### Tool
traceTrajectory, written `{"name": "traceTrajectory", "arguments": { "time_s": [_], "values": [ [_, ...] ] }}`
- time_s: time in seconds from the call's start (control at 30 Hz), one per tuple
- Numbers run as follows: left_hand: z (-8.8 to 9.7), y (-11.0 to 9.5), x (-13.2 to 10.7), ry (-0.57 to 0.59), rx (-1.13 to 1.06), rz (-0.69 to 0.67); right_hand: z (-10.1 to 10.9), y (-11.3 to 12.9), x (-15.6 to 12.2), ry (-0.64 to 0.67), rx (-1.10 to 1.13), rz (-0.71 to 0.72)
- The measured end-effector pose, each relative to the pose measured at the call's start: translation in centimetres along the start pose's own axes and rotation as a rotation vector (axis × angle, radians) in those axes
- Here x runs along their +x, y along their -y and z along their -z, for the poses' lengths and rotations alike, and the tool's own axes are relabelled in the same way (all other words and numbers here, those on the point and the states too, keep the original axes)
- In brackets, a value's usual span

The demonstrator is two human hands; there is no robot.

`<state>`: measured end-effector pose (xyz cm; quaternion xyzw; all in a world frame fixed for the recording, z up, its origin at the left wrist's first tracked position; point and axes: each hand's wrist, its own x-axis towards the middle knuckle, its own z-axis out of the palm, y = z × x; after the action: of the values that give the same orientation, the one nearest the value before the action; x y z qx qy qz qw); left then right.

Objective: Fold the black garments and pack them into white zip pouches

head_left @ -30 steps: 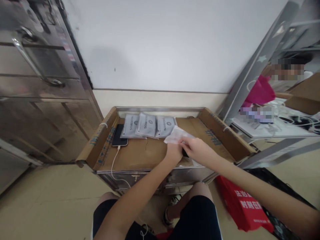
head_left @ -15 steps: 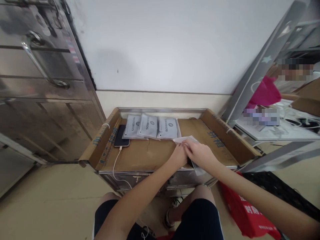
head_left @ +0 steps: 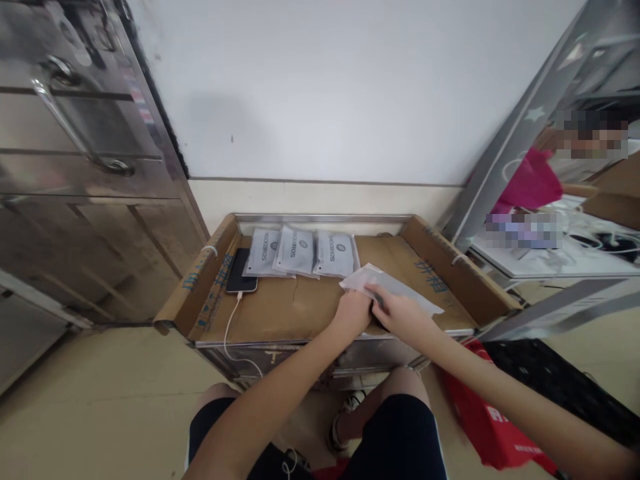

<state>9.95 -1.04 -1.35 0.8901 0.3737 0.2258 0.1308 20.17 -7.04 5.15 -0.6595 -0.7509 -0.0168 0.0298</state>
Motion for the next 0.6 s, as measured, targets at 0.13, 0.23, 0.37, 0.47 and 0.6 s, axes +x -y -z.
{"name": "traceTrajectory", "arguments": {
  "time_s": [0.13,0.23,0.37,0.47,0.6],
  "values": [
    [0.1,-0.2,-0.9,-0.039,0.079,0.008,-0.6,-0.1,-0.8,-0.005,-0.062,0.018],
    [0.1,-0.5,-1.0,-0.040,0.084,0.094,-1.3,-0.8,-1.2,-0.032,-0.124,0.086],
    [0.3,-0.8,-1.1,-0.015,0.060,0.112,-2.2,-2.2,-1.1,-0.059,-0.250,0.058],
    [0.3,-0.9,-1.3,-0.032,0.095,0.114,-2.6,-2.7,-0.9,-0.114,-0.333,0.019],
    [-0.4,-1.1,-1.6,-0.113,0.154,0.113,-3.0,-3.0,-1.1,-0.231,-0.410,0.012]
  ]
}}
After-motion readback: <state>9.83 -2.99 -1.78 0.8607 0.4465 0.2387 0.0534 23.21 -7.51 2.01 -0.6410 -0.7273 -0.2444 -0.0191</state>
